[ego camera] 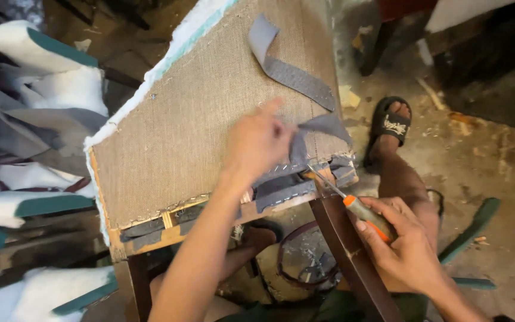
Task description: Removing staples from a wooden chair frame using a screwdriver to prepare it for reupholstery.
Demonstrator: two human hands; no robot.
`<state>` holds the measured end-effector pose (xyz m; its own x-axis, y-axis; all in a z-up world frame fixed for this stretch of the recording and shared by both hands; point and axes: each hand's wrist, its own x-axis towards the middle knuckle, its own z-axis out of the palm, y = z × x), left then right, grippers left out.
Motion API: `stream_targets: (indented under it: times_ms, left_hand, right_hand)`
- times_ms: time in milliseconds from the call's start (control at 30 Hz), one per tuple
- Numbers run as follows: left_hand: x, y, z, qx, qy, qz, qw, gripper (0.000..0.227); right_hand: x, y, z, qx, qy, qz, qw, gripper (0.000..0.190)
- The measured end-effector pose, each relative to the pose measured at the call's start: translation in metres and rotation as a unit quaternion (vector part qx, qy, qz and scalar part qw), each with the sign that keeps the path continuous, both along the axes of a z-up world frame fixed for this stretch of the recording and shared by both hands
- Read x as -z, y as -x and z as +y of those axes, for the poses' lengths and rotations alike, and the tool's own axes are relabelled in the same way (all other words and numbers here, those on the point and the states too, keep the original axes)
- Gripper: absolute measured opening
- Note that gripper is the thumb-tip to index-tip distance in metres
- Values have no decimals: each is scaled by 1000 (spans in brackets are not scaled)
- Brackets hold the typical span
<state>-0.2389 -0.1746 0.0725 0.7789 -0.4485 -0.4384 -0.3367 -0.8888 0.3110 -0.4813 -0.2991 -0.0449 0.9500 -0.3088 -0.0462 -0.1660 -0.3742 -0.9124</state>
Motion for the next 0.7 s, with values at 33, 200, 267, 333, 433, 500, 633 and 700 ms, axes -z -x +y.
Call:
stream_targets:
  times_ms: [33, 200, 267, 333, 433, 500, 633, 700]
  left_hand:
    - [19, -20, 13, 0, -8, 1, 1000, 27]
    - [58, -124, 60, -44, 131, -358, 923, 56]
    - [54, -154, 59, -60, 117, -351, 927, 62]
    - [57, -182, 61, -82, 103, -340, 931, 68]
    - [74, -214, 60, -67, 71, -297, 950, 81]
    - [84, -225, 52, -96, 54, -214, 971, 91]
    - [78, -222, 40, -141, -52, -196, 969, 91]
    - [79, -228, 44, -140, -28, -217, 966, 67]
  right_hand:
    - [3, -2, 0, 0, -8, 1, 1000, 40]
    - [-2, -14, -3, -22, -15, -45, 999, 44]
    - [-2, -14, -6, -30, -26, -46, 998, 43]
    - [-2, -14, -10, -42, -35, -43, 998, 43]
    - [2, -14, -17, -52, 0, -16, 998, 45]
    - [5, -14, -21, -67, 28, -34, 997, 45]
    - [-9, -20, -33, -76, 85, 53, 992, 54]
    - [-23, -28, -40, -137, 169, 148, 965, 62]
